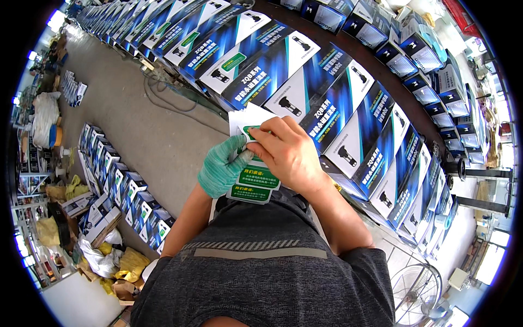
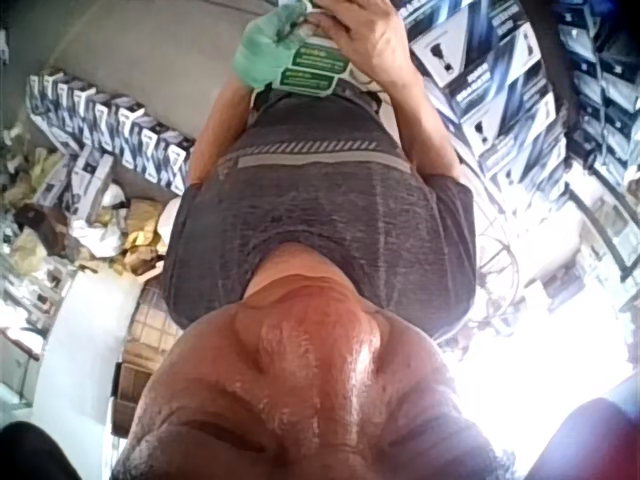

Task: The person applies green and white rectangular stickers to the front of stacked product boxes in a warehouse aisle. They hold a stack of labels in their left hand and use their right hand to peel and affix each label to a box, moving sequentially down the line of inventory.

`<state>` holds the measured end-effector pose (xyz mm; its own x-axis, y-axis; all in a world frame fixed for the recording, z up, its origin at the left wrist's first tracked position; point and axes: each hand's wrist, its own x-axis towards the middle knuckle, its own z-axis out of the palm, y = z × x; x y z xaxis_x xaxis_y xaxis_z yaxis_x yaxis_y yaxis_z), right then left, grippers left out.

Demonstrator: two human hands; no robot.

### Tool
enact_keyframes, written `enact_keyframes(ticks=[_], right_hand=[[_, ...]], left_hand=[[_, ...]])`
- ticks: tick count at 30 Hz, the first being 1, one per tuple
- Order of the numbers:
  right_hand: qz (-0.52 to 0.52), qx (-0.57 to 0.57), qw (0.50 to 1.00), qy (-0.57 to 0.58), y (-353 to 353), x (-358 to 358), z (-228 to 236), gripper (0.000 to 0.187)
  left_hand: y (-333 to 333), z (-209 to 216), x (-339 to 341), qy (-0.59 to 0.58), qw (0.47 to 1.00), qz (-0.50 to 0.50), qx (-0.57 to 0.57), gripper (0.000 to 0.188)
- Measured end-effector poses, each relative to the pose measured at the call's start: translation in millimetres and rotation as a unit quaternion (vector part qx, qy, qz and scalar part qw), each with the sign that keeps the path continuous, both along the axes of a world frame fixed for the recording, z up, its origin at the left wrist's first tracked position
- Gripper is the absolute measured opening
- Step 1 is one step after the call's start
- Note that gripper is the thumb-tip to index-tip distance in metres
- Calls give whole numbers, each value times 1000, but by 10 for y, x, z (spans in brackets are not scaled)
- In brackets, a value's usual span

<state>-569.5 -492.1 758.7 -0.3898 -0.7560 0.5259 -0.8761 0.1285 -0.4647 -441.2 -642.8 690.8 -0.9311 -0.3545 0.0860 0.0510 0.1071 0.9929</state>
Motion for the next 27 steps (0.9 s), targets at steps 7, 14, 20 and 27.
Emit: enact_keyframes(ticks=[7, 14, 20, 27], right_hand=[[1, -7, 1000, -14, 186, -51, -8, 18], [7, -30, 991, -132, 207, -105, -45, 10], [-17, 21, 949, -314, 179, -172, -83, 12], [29, -5, 974, -224, 113, -160, -146, 15]], left_hand=[[80, 250, -76, -55, 989, -35, -129, 30], [92, 209, -112, -18, 991, -42, -125, 29], [61, 94, -108, -29, 994, -35, -104, 30], [37, 162, -110, -44, 993, -20, -108, 30]])
